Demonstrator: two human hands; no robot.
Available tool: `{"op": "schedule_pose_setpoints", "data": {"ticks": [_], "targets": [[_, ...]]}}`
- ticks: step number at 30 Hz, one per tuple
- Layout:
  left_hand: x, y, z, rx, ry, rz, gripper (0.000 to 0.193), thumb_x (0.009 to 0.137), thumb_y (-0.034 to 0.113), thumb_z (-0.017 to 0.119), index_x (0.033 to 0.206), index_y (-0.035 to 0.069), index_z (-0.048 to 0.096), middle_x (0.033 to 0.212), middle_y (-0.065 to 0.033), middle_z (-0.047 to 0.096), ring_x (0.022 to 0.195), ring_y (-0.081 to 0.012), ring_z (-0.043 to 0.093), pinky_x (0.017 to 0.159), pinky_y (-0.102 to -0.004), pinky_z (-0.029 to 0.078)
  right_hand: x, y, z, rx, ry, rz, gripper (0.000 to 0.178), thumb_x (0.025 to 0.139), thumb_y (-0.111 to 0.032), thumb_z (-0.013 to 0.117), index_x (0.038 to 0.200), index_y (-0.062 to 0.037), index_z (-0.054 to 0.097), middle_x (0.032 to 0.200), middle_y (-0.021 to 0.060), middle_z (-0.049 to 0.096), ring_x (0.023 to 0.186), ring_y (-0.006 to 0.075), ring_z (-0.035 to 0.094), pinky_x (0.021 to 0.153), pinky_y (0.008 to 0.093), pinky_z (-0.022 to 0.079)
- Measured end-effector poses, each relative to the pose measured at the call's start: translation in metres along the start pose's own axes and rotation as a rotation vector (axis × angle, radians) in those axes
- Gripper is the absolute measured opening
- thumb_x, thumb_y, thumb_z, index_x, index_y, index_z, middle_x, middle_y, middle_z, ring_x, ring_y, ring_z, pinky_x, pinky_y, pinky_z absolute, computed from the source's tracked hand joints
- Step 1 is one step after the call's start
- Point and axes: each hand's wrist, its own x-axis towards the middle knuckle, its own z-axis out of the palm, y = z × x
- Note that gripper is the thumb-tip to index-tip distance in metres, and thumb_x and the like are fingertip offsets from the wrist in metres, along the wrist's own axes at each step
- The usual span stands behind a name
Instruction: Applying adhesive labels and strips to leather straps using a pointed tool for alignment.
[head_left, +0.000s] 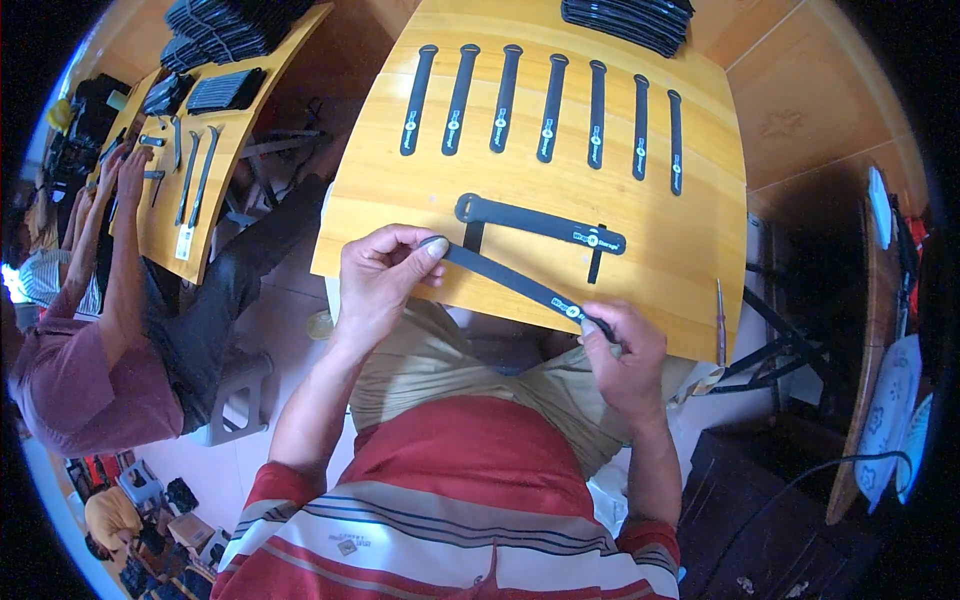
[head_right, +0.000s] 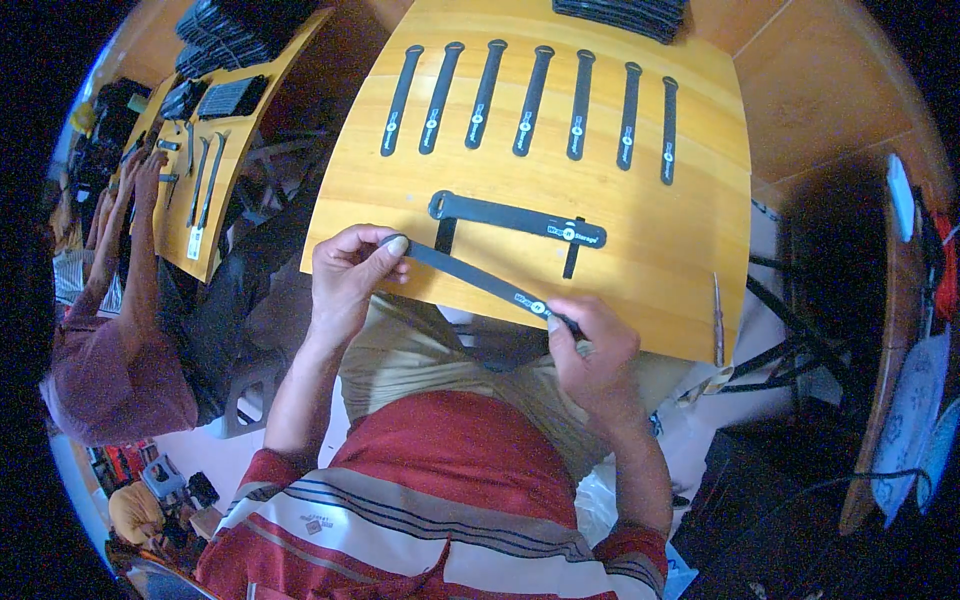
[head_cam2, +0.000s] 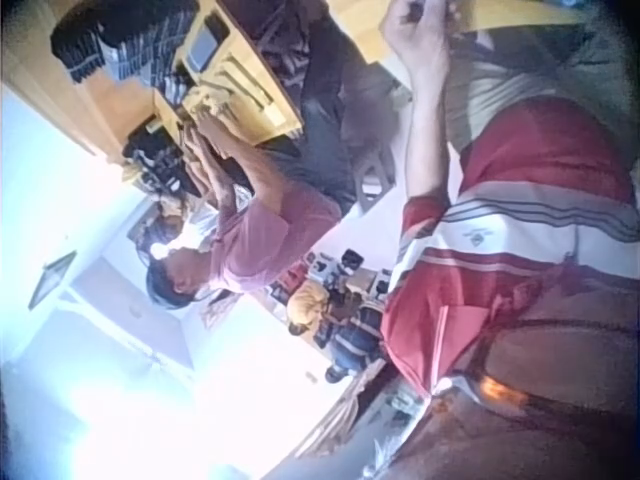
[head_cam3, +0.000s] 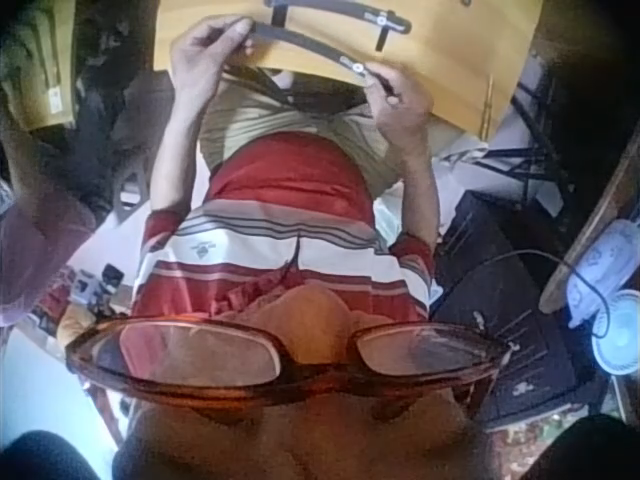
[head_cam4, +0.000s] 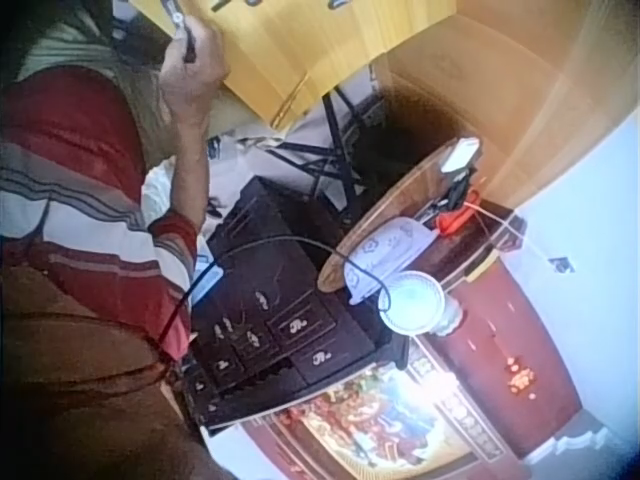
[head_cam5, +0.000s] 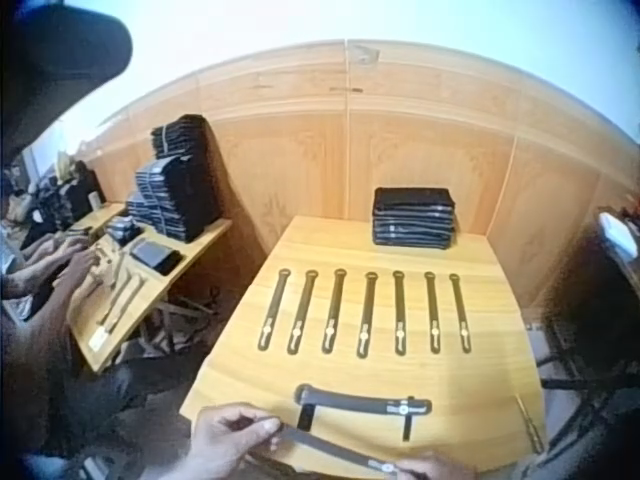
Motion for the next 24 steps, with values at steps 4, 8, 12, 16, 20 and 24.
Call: {"op": "schedule_pose_setpoints", "data": {"ticks": [4,8,12,16,20,24], "targets": [[0.011,0.002,0.004,0.027,-0.023,-0.016,0.011,0.093,0.006,0.07,0.101,-0.001,0.071,0.085,-0.0069,0.071,0.071,-0.0113,0.067,0.066,-0.0255,0.058,0.009,0.022,-0.004,0.136,0.09,0.13,0.014,0.084,-0.001,0.068,0.098,-0.0017,0.07,0.08,0.0079,0.067,0.071,0.0133,0.064,0.065,0.0269,0.05],[0.021,-0.001,0.004,-0.029,-0.087,-0.115,0.012,0.093,0.007,0.07,0.101,-0.002,0.071,0.084,-0.0063,0.071,0.07,-0.0105,0.066,0.065,-0.0243,0.057,0.019,0.039,-0.006,0.16,0.146,0.106,0.013,0.085,-0.001,0.069,0.098,-0.0016,0.07,0.077,0.0038,0.064,0.067,0.0096,0.057,0.06,0.0244,0.045],[0.03,-0.001,0.007,0.055,-0.093,-0.125,0.013,0.093,0.008,0.07,0.101,-0.002,0.071,0.082,-0.0057,0.07,0.068,-0.0089,0.065,0.064,-0.0222,0.055,0.03,0.039,-0.01,0.095,0.152,0.09,0.013,0.086,-0.001,0.068,0.099,-0.001,0.071,0.077,0.0034,0.062,0.066,0.0088,0.055,0.059,0.0241,0.043],[0.04,-0.002,0.009,0.174,-0.088,-0.098,0.013,0.094,0.009,0.069,0.1,-0.002,0.072,0.077,-0.0021,0.068,0.066,-0.0045,0.06,0.061,-0.0194,0.052,0.039,0.04,-0.011,0.094,0.14,0.134,0.013,0.086,-0.001,0.068,0.099,-0.001,0.071,0.078,0.0039,0.062,0.067,0.0089,0.055,0.059,0.0238,0.043],[0.047,-0.004,0.012,0.239,-0.064,-0.118,0.012,0.094,0.008,0.07,0.098,-0.003,0.072,0.074,-0.0018,0.068,0.063,-0.0043,0.059,0.058,-0.0195,0.049,0.048,0.043,-0.011,0.08,0.143,0.123,0.014,0.087,0.001,0.068,0.1,-0.0008,0.071,0.08,0.0047,0.063,0.068,0.0095,0.056,0.059,0.0235,0.044],[0.051,-0.008,0.015,0.263,-0.036,-0.147,0.012,0.095,0.007,0.068,0.097,-0.004,0.072,0.073,-0.0024,0.068,0.062,-0.005,0.058,0.057,-0.0205,0.048,0.053,0.048,-0.013,0.101,0.133,0.133,0.014,0.087,0.002,0.067,0.1,-0.0001,0.07,0.083,0.0056,0.065,0.069,0.01,0.056,0.06,0.0231,0.044]]}}
